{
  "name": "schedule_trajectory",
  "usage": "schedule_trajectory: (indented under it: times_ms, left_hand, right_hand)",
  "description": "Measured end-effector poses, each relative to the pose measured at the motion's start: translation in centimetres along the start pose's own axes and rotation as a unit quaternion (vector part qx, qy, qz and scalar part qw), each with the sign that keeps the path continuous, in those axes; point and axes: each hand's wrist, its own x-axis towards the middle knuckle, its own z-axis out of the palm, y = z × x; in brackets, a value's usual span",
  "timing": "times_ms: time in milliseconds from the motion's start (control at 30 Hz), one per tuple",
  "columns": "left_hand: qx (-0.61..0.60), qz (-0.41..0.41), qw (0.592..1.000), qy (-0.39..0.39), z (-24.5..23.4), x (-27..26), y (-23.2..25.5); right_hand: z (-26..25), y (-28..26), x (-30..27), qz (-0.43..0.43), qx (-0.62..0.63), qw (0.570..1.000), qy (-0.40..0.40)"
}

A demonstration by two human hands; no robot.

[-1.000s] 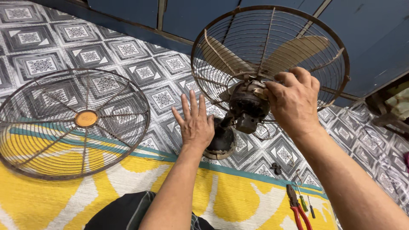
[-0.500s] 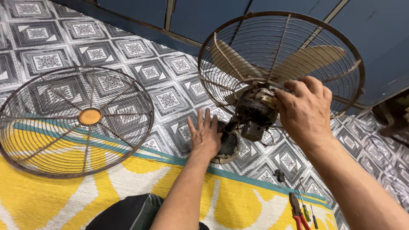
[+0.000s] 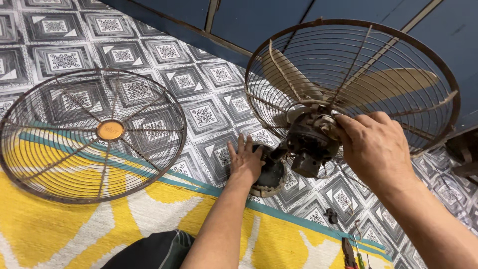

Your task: The person disassembles an electric fan by removing the front grille and then detaching the motor and blade assembly from the base. The components are placed on the floor.

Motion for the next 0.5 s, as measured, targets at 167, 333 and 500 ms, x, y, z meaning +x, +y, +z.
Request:
schedule_trajectory:
  times_ms: [167,333,500]
  left_hand:
    - [-0.059,0.030,0.997,0.041,1.7,1.5,-0.7]
    - [-0.099,0.058,0.992,0.051,2.2,1.9,-0.8]
    - [-0.081,0.080,0.992,0.056,1.1,1.5,-0.5]
  right_hand:
    - [-0.5,-0.1,0.8,0.010,0.008,0.998,-0.062]
    - [-1.0,-0.5,1.5,0.097,0.059,0.979,-0.171]
    - [-1.0,0.1,1.7,0.096,0.082,0.979,-0.157]
